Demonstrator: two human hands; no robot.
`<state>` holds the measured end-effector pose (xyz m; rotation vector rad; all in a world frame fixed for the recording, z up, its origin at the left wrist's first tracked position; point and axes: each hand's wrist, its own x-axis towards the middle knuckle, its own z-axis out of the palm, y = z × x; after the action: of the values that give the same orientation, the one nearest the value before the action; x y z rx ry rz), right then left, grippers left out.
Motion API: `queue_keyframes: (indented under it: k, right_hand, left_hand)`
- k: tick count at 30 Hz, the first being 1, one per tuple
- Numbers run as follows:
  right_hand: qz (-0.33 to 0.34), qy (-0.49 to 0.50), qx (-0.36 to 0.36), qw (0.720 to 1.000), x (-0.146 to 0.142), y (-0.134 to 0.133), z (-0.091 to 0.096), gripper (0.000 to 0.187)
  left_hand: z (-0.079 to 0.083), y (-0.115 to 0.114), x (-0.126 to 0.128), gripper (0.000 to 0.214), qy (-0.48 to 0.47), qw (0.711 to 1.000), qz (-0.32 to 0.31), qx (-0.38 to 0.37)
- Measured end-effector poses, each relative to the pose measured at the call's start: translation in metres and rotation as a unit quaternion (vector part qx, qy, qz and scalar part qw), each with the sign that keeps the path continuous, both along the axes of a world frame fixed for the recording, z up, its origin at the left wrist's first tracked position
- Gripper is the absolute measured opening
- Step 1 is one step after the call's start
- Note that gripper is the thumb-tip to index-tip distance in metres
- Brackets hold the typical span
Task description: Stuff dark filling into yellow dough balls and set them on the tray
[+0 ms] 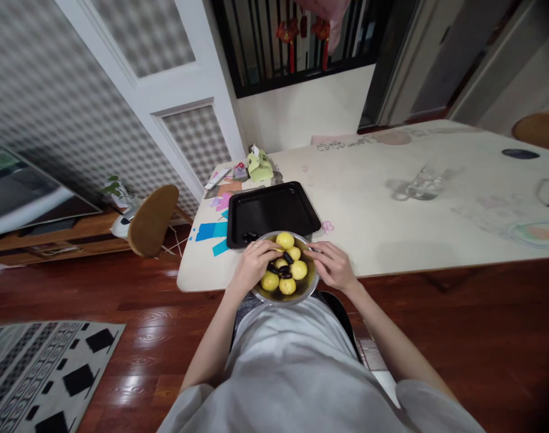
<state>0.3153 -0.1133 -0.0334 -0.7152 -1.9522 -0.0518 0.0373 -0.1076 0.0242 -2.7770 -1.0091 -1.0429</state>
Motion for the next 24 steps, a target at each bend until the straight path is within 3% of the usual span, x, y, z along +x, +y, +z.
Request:
queue_keyframes:
  k: [5, 9, 15, 24]
  right_hand:
    - [-0.003, 0.006, -0.004, 1.0, 0.001, 0.001, -0.002, 0.037]
    - [-0.001, 0.004, -0.006, 1.0, 0.001, 0.001, -0.003, 0.037]
    - [0.0, 0.002, -0.005, 1.0, 0.001, 0.001, -0.003, 0.036]
    - [-0.001, 0.003, -0.008, 1.0, 0.002, 0.0, -0.002, 0.036]
  left_hand:
    - [0.0, 0.015, -0.028, 0.029, -0.124, 0.982, 0.142, 0.012]
    - [-0.011, 0.031, -0.051, 0.021, -0.136, 0.964, 0.228, -0.033]
    - [-0.025, 0.045, -0.059, 0.014, -0.067, 0.956, 0.263, -0.107]
    - [-0.021, 0.041, -0.05, 0.01, -0.027, 0.943, 0.31, -0.115]
